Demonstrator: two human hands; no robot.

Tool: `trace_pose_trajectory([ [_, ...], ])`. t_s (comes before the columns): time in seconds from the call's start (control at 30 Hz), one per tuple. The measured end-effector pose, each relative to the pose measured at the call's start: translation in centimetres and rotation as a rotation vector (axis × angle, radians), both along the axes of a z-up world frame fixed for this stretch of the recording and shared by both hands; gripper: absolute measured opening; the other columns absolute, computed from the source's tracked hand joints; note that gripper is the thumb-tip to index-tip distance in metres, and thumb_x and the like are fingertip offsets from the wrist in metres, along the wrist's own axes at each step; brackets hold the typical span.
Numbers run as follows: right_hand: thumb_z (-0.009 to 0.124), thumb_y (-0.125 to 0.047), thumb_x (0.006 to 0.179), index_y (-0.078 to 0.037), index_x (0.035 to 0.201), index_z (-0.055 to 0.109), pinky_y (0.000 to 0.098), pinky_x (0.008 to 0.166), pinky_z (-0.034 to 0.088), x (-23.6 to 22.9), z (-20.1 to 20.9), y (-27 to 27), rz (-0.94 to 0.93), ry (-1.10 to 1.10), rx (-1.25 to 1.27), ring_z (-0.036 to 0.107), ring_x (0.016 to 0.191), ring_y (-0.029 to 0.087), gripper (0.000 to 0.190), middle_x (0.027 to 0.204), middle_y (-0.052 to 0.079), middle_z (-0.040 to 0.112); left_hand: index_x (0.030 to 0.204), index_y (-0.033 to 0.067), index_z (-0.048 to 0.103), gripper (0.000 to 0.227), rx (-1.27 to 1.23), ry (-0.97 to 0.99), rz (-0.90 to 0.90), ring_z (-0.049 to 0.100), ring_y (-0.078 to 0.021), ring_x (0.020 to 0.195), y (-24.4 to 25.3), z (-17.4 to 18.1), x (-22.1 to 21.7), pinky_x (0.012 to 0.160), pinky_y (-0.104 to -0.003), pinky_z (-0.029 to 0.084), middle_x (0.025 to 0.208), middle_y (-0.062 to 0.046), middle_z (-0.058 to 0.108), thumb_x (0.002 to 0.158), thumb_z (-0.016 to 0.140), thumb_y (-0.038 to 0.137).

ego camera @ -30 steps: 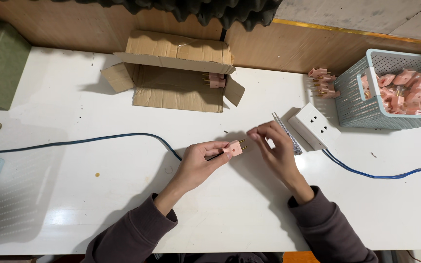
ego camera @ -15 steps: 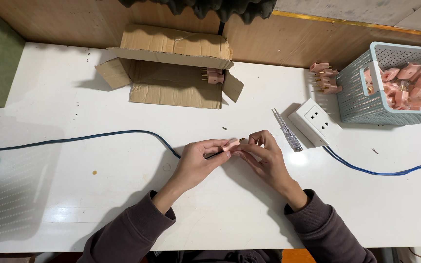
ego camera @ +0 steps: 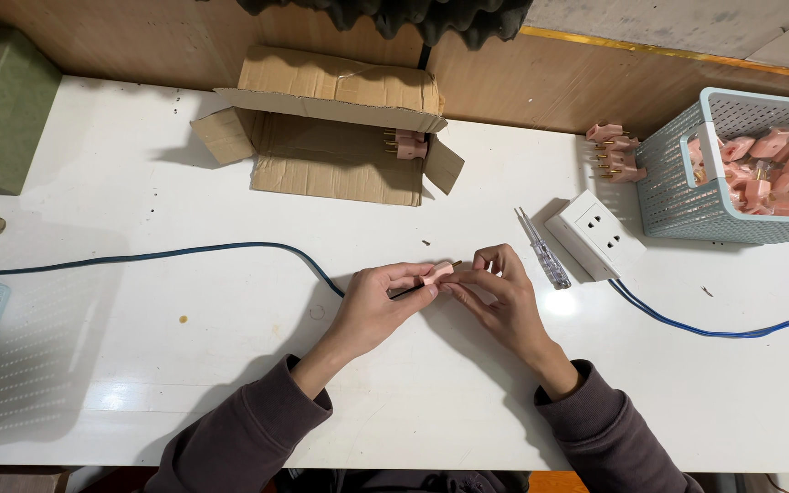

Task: The person assembles a pink electrical plug by inserting metal prongs and tightening them with a screwdriver. They handle multiple plug components and place the finished plug into a cardboard box.

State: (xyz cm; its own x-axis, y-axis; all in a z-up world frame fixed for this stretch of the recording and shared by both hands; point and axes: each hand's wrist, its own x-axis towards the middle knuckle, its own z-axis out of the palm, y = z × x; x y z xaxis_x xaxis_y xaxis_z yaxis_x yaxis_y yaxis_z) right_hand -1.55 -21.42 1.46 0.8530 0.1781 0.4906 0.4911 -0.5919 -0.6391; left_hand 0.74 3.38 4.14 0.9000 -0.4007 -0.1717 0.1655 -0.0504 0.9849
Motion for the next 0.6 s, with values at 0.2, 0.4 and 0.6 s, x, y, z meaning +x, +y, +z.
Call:
trace_pose_trajectory([
  [0.2, 0.094, -0.017, 0.096, -0.015, 0.108, 0.088, 0.0389, 0.087, 0.051, -0.1, 0.0, -0.3, -0.010, 0.135, 0.074, 0.059, 0.092, 0.022, 0.013, 0.101, 0.005, 0.055, 0.137, -0.0002, 0.082, 0.043, 0.020, -0.022, -0.029, 0.084, -0.0248, 0.120, 0.1, 0.7, -0.1, 0.105, -0.043, 0.066, 0.115, -0.019, 0.091, 0.101, 0.084, 0.023],
  [0.4, 0.100, -0.020, 0.091, -0.011, 0.110, 0.084, 0.0379, 0.090, 0.051, 0.2, 0.6, -0.4, -0.039, 0.329, 0.259, 0.062, 0.097, 0.019, 0.026, 0.103, 0.004, 0.059, 0.136, 0.0003, 0.083, 0.043, 0.019, -0.048, -0.039, 0.083, -0.0239, 0.121, 0.2, 0.6, 0.1, 0.106, -0.044, 0.066, 0.116, -0.018, 0.092, 0.101, 0.085, 0.026],
  [0.6, 0.087, -0.024, 0.103, -0.009, 0.138, 0.083, 0.0355, 0.092, 0.053, 0.2, 2.6, -0.6, -0.054, 0.506, 0.317, 0.068, 0.097, 0.017, 0.038, 0.108, 0.010, 0.083, 0.139, -0.0043, 0.080, 0.046, -0.075, -0.046, -0.026, 0.082, -0.0228, 0.111, -0.2, 1.1, 0.2, 0.100, -0.039, 0.069, 0.117, -0.024, 0.090, 0.103, 0.083, 0.024],
])
